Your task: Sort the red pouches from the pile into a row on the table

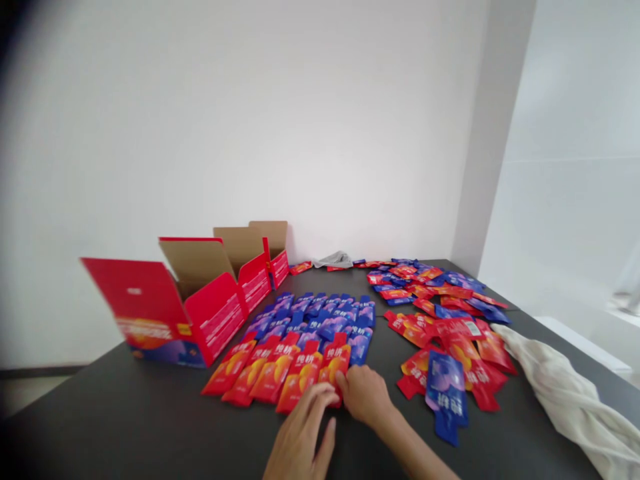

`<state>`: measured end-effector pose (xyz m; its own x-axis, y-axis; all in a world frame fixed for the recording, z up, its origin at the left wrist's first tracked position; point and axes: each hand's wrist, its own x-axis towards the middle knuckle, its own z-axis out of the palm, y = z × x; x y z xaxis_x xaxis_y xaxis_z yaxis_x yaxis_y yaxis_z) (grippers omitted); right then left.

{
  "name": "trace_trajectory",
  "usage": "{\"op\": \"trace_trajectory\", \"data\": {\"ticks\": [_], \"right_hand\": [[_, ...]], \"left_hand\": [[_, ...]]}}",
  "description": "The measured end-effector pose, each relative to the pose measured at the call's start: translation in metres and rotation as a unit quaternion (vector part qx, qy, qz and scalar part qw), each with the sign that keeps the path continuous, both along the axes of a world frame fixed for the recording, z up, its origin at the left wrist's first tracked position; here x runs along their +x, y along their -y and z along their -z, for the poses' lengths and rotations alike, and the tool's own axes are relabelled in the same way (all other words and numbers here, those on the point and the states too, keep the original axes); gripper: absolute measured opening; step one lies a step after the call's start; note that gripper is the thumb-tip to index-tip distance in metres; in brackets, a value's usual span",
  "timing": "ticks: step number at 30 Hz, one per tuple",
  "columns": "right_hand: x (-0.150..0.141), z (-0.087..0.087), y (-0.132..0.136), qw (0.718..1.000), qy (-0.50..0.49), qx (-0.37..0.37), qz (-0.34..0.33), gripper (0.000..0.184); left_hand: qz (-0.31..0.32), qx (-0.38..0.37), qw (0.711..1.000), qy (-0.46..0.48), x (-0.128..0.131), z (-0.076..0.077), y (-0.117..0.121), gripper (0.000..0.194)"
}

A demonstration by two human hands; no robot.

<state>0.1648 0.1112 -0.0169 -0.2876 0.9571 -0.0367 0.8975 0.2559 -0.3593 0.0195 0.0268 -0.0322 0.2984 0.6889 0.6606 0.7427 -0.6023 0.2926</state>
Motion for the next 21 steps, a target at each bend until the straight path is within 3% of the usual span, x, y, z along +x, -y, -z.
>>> {"op": "trace_trajectory", "data": {"ticks": [6, 12, 16, 19, 21], "right_hand": [[-0.006, -0.005, 0.009, 0.996, 0.055, 0.054, -0.042, 0.049], [0.007, 0.008, 0.0, 0.995, 0.038, 0.055, -0.073, 0.051], [0.065, 0.001, -0.024, 0.995, 0.022, 0.061, -0.073, 0.043], [0.126, -0.01, -0.039, 0.995, 0.031, 0.078, 0.055, 0.035], [0.156, -0.013, -0.043, 0.989, 0.063, 0.06, 0.118, 0.041]], "left_hand": [[0.044, 0.009, 0.999, 0.004, 0.003, 0.009, -0.007, 0.035], [0.063, -0.006, 0.998, 0.006, 0.002, 0.008, -0.005, 0.036], [0.046, 0.035, 0.998, 0.006, -0.001, 0.009, -0.008, 0.037], [0.055, 0.113, 0.992, 0.007, 0.001, 0.016, -0.014, 0.039], [0.062, 0.171, 0.983, 0.01, 0.004, 0.022, -0.018, 0.039]]}}
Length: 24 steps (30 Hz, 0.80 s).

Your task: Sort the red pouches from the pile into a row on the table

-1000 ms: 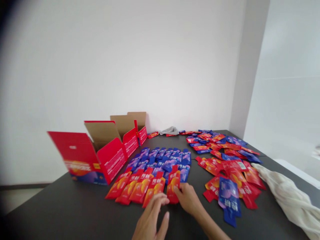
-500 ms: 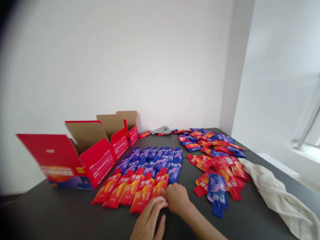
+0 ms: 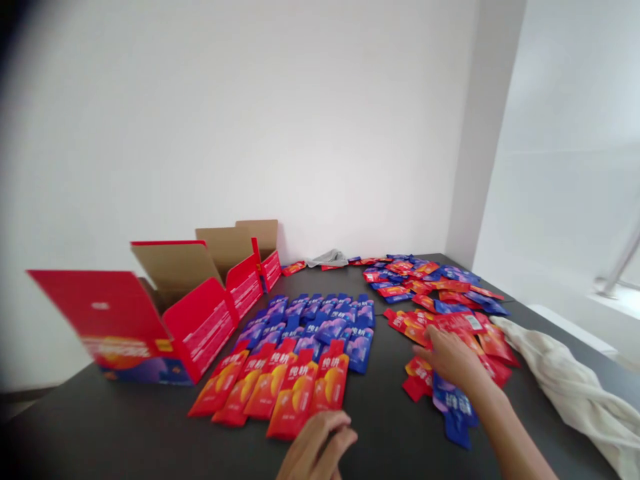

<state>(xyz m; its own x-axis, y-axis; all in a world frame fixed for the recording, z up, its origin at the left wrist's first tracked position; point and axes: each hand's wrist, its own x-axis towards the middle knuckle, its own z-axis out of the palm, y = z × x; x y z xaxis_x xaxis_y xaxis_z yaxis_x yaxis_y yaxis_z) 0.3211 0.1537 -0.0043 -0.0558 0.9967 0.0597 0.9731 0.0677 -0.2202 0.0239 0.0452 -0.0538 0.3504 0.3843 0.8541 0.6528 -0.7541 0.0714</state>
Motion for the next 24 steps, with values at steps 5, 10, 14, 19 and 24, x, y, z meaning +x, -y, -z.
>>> {"op": "trace_trajectory", "data": {"ticks": [5, 10, 14, 19, 24], "right_hand": [[0.01, 0.006, 0.004, 0.992, 0.052, -0.105, 0.053, 0.091], [-0.002, -0.001, 0.005, 0.986, 0.036, -0.137, 0.09, 0.1], [0.009, -0.008, 0.004, 0.985, -0.061, -0.128, 0.1, 0.098], [0.025, -0.01, -0.001, 0.978, -0.138, -0.135, 0.08, 0.043], [0.033, -0.017, 0.001, 0.969, -0.212, -0.107, 0.07, 0.026]], "left_hand": [[0.051, 0.045, 0.998, -0.012, 0.002, -0.003, 0.0, 0.033], [0.081, -0.003, 0.992, -0.096, -0.008, -0.026, 0.006, 0.038], [0.073, -0.022, 0.994, -0.077, -0.008, -0.03, 0.009, 0.044], [0.056, -0.078, 0.99, -0.106, -0.011, -0.02, 0.01, 0.044], [0.033, -0.104, 0.989, -0.099, -0.016, -0.017, 0.009, 0.039]]}}
